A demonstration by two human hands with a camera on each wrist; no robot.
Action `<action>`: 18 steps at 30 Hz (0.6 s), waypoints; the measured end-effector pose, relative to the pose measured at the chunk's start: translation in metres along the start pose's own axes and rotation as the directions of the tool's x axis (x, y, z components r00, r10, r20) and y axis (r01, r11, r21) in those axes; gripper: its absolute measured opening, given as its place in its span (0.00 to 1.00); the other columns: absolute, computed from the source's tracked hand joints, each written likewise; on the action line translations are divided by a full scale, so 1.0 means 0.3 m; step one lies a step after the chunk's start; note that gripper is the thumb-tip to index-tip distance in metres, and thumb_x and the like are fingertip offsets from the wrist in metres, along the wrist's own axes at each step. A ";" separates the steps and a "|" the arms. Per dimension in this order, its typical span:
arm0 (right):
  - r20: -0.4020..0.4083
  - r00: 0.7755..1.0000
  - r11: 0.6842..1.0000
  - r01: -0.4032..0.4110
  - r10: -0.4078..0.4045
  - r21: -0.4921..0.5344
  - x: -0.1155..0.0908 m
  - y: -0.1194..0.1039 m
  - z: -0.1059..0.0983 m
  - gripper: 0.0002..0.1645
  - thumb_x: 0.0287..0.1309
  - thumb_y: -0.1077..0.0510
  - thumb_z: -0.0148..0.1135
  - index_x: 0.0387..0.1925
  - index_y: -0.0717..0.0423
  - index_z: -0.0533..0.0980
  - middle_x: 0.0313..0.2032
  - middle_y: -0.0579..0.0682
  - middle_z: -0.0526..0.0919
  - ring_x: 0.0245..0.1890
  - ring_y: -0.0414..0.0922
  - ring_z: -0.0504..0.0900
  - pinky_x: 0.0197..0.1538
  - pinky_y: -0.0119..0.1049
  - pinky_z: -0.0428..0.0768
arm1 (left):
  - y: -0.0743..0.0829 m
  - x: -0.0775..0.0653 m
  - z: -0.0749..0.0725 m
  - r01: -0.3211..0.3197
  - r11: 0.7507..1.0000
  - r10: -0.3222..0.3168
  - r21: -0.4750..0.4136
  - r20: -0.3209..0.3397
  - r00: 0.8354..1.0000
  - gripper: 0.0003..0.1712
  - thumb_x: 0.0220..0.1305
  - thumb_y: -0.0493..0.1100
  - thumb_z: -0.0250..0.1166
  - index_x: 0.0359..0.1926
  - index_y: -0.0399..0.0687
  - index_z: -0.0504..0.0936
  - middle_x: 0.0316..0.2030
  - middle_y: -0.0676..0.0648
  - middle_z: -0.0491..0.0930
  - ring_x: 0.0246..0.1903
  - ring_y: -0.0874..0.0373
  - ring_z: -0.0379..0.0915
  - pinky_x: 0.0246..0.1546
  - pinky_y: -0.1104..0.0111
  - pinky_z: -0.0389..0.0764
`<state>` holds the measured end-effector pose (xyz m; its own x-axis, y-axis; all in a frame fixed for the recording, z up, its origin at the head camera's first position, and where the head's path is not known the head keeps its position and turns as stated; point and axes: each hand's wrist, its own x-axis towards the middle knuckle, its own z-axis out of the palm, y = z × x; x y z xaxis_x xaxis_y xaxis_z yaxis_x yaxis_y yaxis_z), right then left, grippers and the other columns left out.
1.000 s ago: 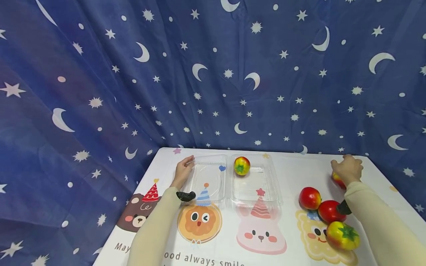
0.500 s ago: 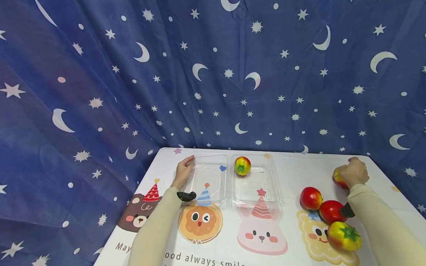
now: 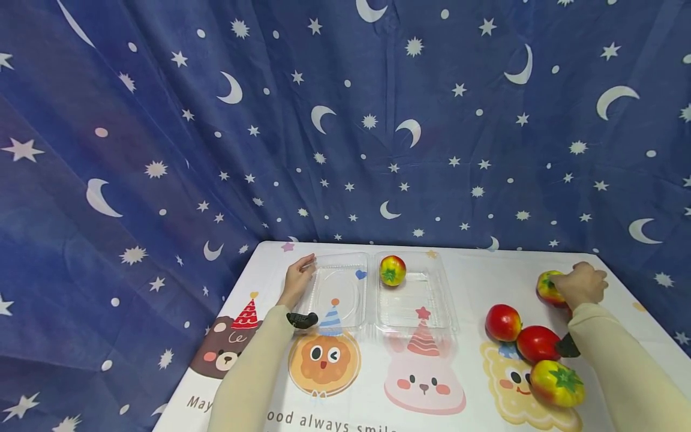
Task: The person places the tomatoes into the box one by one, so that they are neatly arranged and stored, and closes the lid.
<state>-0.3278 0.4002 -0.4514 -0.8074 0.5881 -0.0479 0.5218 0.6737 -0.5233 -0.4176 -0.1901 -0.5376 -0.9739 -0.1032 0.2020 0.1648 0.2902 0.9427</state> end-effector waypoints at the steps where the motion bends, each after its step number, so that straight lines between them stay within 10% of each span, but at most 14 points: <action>1: 0.019 1.000 1.000 -0.008 0.008 -0.005 -0.001 0.002 -0.004 0.38 0.59 0.54 0.56 0.60 0.79 0.59 0.54 0.81 0.59 0.56 0.73 0.62 0.59 0.62 0.70 | -0.001 0.001 0.000 0.000 1.000 0.000 0.000 0.000 1.000 0.24 0.69 0.33 0.57 0.65 0.36 0.73 0.60 0.38 0.77 0.52 0.45 0.75 0.39 0.76 0.74; 9: 0.211 0.977 0.999 0.012 -0.019 0.035 0.003 0.008 -0.026 0.47 0.62 0.48 0.60 0.65 0.80 0.52 0.56 0.79 0.62 0.51 0.70 0.68 0.55 0.59 0.76 | -0.009 0.004 -0.002 -0.011 1.000 0.011 0.010 0.008 1.000 0.24 0.69 0.35 0.56 0.65 0.37 0.74 0.59 0.39 0.77 0.50 0.46 0.76 0.38 0.76 0.74; 18: 0.205 0.975 0.995 0.095 -0.087 -0.030 -0.002 -0.005 -0.017 0.45 0.58 0.49 0.64 0.61 0.78 0.56 0.52 0.78 0.65 0.47 0.68 0.68 0.50 0.58 0.76 | -0.007 0.002 -0.005 -0.002 1.000 0.002 -0.014 0.013 1.000 0.24 0.69 0.34 0.57 0.65 0.38 0.74 0.59 0.39 0.77 0.52 0.45 0.76 0.38 0.78 0.73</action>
<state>-0.3267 0.4012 -0.4464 -0.8888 0.4233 -0.1758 0.4510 0.7394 -0.4998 -0.4184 -0.1922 -0.5392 -0.9755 -0.0904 0.2007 0.1689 0.2772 0.9458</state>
